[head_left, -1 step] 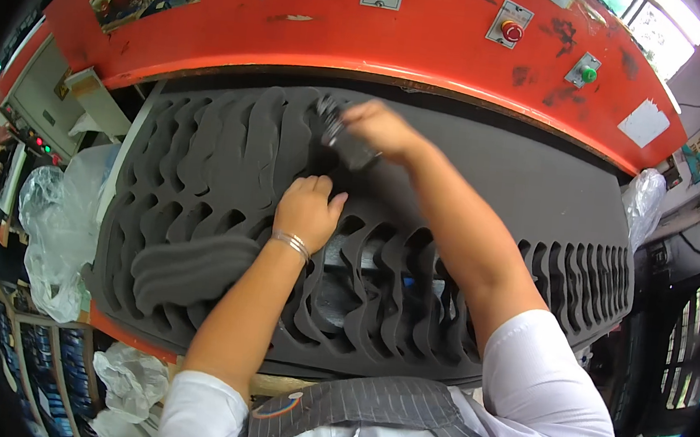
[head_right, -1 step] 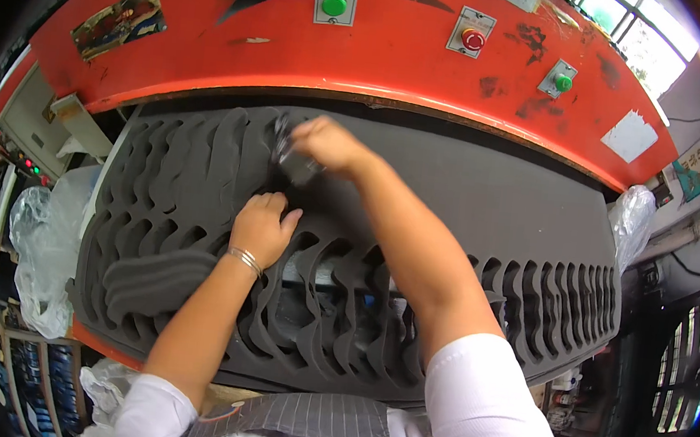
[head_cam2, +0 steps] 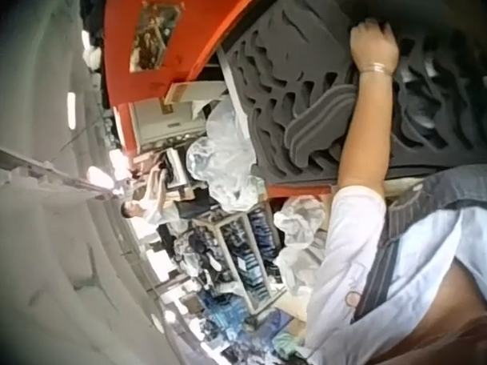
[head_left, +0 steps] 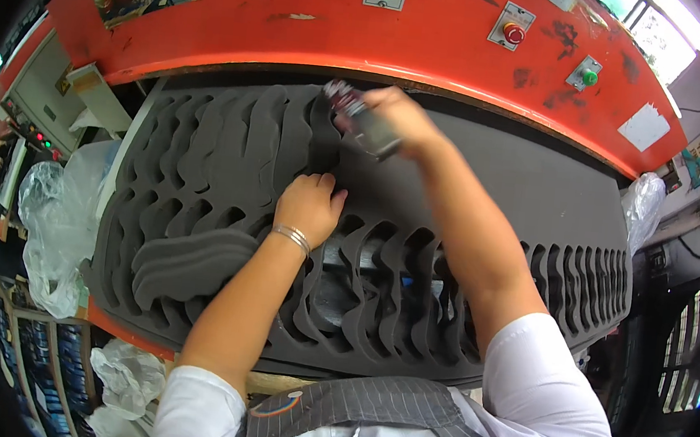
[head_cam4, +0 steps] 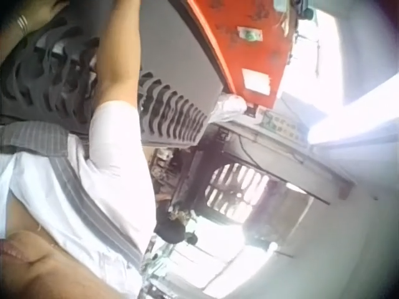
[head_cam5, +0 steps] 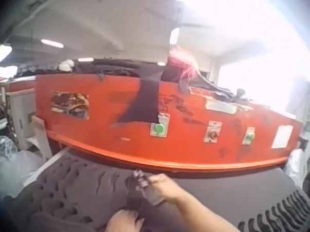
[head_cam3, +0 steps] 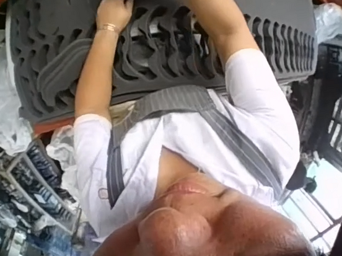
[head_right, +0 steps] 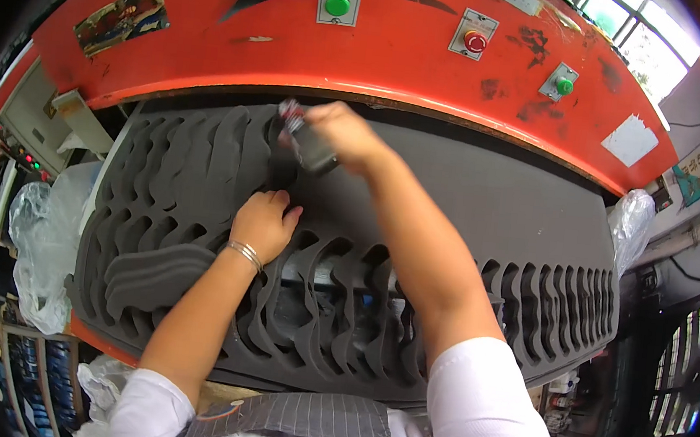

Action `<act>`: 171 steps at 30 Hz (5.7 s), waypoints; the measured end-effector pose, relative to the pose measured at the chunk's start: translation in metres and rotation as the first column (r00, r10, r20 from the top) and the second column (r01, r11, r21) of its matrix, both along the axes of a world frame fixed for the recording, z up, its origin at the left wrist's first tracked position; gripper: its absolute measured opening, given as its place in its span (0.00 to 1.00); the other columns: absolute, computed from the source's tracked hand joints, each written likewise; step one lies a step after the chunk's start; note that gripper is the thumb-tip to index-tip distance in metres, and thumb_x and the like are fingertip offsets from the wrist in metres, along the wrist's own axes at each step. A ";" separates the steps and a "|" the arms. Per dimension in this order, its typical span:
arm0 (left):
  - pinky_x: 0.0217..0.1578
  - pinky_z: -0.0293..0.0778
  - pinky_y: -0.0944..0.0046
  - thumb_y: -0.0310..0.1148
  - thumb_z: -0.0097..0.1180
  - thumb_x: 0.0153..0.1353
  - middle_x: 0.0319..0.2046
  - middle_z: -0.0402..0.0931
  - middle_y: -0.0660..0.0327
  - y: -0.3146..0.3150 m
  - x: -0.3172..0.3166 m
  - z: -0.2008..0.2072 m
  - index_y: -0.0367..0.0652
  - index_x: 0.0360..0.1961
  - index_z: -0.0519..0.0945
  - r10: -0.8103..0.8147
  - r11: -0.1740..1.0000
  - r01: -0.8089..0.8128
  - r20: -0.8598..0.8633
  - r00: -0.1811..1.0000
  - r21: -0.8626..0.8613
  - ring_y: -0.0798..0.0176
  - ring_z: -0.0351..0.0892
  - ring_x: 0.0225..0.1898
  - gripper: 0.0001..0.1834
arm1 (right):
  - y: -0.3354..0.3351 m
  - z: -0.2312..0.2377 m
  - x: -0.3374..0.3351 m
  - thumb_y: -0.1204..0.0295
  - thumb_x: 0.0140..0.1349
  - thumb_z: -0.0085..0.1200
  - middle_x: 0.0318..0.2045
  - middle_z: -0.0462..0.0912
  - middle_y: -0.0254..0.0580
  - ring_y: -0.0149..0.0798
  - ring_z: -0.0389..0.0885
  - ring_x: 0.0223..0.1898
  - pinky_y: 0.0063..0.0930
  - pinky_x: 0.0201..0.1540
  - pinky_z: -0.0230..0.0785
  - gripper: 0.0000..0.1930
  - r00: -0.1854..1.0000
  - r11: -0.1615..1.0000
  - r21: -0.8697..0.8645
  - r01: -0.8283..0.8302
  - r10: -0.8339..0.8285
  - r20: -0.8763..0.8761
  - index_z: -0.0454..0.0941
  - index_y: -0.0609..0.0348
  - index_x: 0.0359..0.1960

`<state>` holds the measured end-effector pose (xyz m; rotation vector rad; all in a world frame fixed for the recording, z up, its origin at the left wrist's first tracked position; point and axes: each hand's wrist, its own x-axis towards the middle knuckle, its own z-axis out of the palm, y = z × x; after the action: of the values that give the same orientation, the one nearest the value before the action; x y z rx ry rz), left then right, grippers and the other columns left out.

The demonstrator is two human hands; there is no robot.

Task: Cutting foam shapes using a manual die-cutting machine.

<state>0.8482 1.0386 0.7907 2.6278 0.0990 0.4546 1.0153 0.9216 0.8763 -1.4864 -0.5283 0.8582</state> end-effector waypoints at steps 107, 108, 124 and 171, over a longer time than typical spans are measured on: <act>0.41 0.68 0.50 0.34 0.57 0.52 0.30 0.72 0.56 -0.135 -0.424 0.002 0.42 0.23 0.76 0.178 0.984 -0.174 0.200 0.964 -0.040 0.48 0.70 0.38 0.07 | -0.062 0.077 -0.413 0.71 0.38 0.69 0.43 0.80 0.45 0.47 0.75 0.50 0.39 0.55 0.63 0.33 0.027 0.893 -0.344 0.290 0.352 0.936 0.73 0.53 0.52; 0.41 0.68 0.50 0.34 0.57 0.52 0.30 0.72 0.56 -0.136 -0.422 0.001 0.42 0.23 0.76 0.141 0.990 -0.136 0.199 0.970 -0.041 0.48 0.70 0.38 0.07 | -0.096 0.093 -0.409 0.70 0.37 0.71 0.43 0.79 0.46 0.49 0.74 0.50 0.40 0.55 0.63 0.34 0.110 0.867 -0.328 0.375 0.310 0.944 0.73 0.53 0.52; 0.36 0.68 0.46 0.45 0.56 0.59 0.28 0.75 0.48 -0.126 -0.361 -0.018 0.38 0.28 0.79 0.045 0.979 -0.056 0.059 0.997 0.199 0.41 0.72 0.34 0.18 | -0.627 0.085 -0.401 0.70 0.48 0.74 0.33 0.79 0.29 0.26 0.77 0.34 0.22 0.40 0.71 0.23 -0.469 -0.078 0.776 0.626 -0.833 0.295 0.73 0.57 0.43; 0.49 0.64 0.45 0.33 0.50 0.63 0.42 0.74 0.46 -0.193 -0.190 -0.067 0.36 0.38 0.76 -0.228 0.837 0.240 -0.085 0.970 0.492 0.43 0.71 0.44 0.10 | -1.210 -0.142 -0.063 0.61 0.60 0.55 0.51 0.78 0.56 0.53 0.77 0.53 0.47 0.50 0.74 0.22 0.126 -0.431 -0.699 0.571 -0.795 0.593 0.74 0.57 0.54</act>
<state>0.6581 0.8454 0.7240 3.0974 -0.3854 0.4036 0.9524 -0.2883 0.7340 -2.1419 1.5505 -0.0552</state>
